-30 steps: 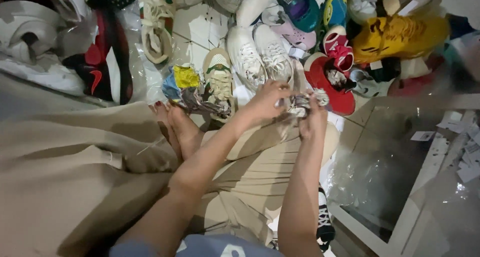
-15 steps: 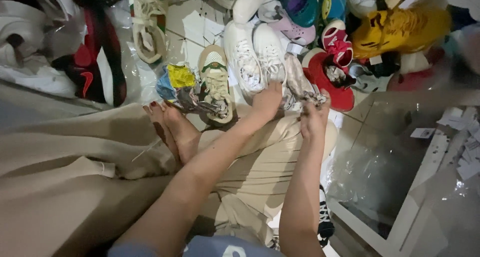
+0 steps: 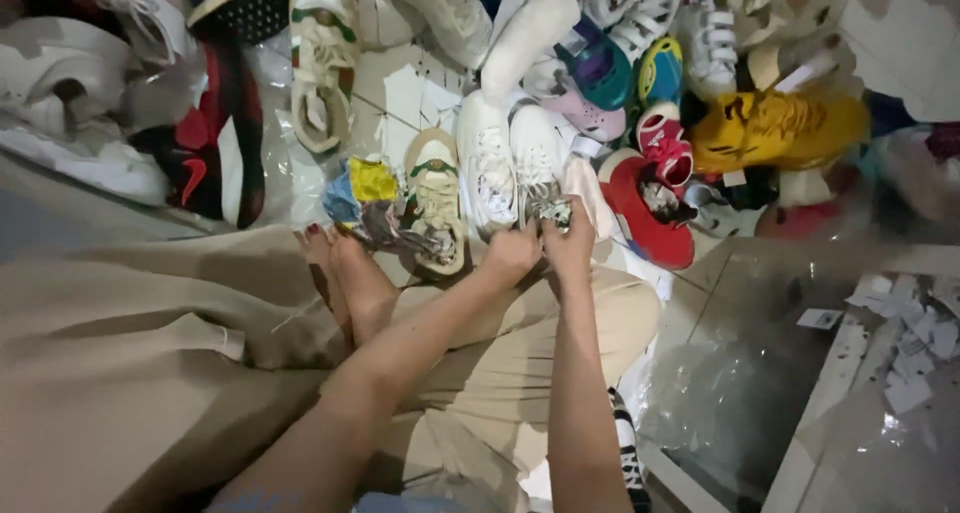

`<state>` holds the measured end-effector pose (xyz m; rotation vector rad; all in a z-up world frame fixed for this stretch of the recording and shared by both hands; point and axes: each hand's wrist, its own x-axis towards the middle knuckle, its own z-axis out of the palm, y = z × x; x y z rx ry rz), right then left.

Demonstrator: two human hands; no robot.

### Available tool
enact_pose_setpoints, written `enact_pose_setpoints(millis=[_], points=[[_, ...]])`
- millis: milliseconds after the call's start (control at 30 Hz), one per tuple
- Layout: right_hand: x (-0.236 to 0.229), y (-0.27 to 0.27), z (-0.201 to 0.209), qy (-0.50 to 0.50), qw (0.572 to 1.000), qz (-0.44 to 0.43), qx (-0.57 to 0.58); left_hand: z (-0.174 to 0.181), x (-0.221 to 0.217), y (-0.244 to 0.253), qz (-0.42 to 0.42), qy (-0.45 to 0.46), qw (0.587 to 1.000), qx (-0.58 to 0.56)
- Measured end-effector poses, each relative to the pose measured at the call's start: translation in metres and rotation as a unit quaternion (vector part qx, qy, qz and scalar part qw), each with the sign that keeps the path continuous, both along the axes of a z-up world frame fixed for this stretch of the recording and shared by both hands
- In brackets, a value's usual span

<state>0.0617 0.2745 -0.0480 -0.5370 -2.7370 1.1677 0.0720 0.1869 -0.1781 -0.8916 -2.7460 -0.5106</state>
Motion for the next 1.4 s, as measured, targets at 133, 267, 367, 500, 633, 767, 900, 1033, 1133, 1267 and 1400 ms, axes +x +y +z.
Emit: enact_pose_setpoints(millis=[133, 267, 367, 500, 633, 767, 900, 1033, 1133, 1267, 1400], points=[[-0.010, 0.022, -0.021, 0.001, 0.997, 0.029, 0.066, 0.029, 0.001, -0.010, 0.013, 0.018, 1.000, 0.012], [-0.012, 0.002, 0.016, -0.022, 0.991, 0.087, 0.100, 0.009, -0.003, -0.008, -0.012, 0.072, 0.997, 0.003], [-0.013, -0.010, 0.032, -0.061, 0.992, 0.063, 0.095, -0.005, -0.001, -0.004, -0.004, 0.089, 0.996, 0.033], [-0.016, 0.014, -0.011, -0.133, 0.986, 0.003, 0.104, -0.007, 0.001, -0.005, 0.043, 0.126, 0.989, 0.058], [-0.014, 0.003, -0.007, -0.146, 0.985, -0.008, 0.094, 0.023, 0.002, -0.019, 0.048, 0.095, 0.991, 0.077], [-0.020, 0.005, 0.009, -0.203, 0.977, 0.023, 0.062, 0.091, 0.001, -0.049, 0.026, 0.117, 0.991, 0.056], [-0.015, 0.012, 0.021, -0.324, 0.943, 0.076, 0.009, 0.090, -0.002, -0.056, -0.084, -0.150, 0.985, 0.000], [-0.014, -0.017, 0.079, -0.354, 0.928, 0.028, -0.113, 0.062, -0.010, -0.040, -0.115, -0.227, 0.967, -0.026], [-0.013, 0.003, 0.020, -0.323, 0.945, 0.042, -0.036, 0.069, -0.015, -0.040, -0.105, -0.216, 0.970, -0.044], [-0.021, 0.028, -0.033, -0.254, 0.959, 0.080, 0.097, 0.069, -0.014, -0.043, -0.136, -0.237, 0.961, -0.033], [-0.028, 0.022, -0.020, -0.202, 0.967, 0.056, 0.142, 0.096, -0.015, -0.059, -0.107, -0.239, 0.965, 0.005]])
